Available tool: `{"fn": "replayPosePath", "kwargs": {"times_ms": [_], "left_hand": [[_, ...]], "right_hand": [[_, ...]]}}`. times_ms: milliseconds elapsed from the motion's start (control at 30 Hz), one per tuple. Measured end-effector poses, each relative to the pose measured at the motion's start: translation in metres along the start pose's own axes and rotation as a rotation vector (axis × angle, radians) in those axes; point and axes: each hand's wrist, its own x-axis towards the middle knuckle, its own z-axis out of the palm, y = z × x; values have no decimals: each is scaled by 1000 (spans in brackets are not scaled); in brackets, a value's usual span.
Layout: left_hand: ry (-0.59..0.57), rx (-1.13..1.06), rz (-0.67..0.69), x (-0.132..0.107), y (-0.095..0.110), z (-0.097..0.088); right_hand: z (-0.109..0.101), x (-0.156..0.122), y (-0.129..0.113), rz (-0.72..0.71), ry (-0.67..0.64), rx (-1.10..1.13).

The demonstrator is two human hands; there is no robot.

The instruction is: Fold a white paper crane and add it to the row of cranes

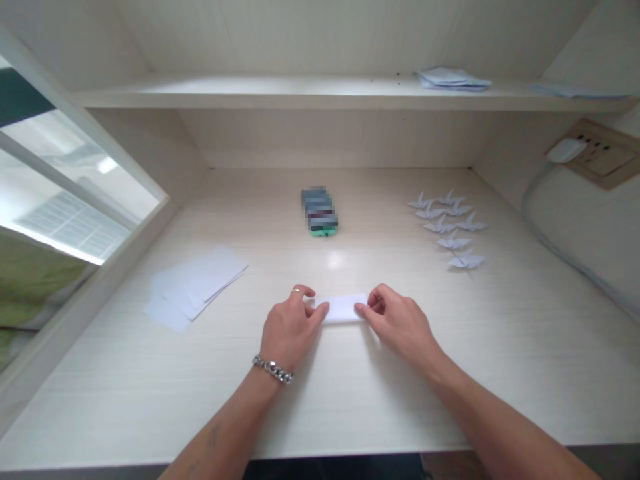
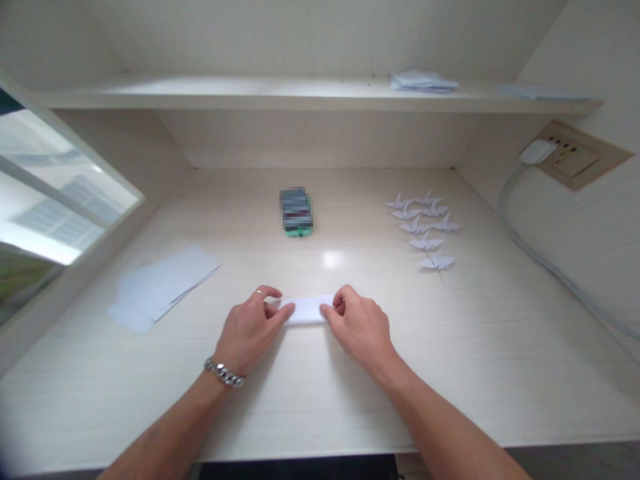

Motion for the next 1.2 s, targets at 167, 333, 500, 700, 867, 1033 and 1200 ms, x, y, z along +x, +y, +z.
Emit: {"fn": "replayPosePath", "kwargs": {"times_ms": [167,333,500,700,867,1033,1200], "left_hand": [[-5,18,-11,2,1,0],[-13,14,-24,3,0,0],[-13,20,-34,3,1,-1],[-21,25,-50,3,4,-3],[-19,35,-60,4,5,-3],[-33,37,-61,4,5,-4],[-50,29,-66,5,5,-6]], "right_hand": [[-2,3,-2,9,-11,-52],[-4,7,-4,21,-28,-85],[-5,8,-3,23,-37,-87],[-4,8,-3,38,-47,-85],[-4,9,-3,44,-38,-82],[-5,9,-3,28,-27,-57],[-5,11,-2,28,-41,-33]]}}
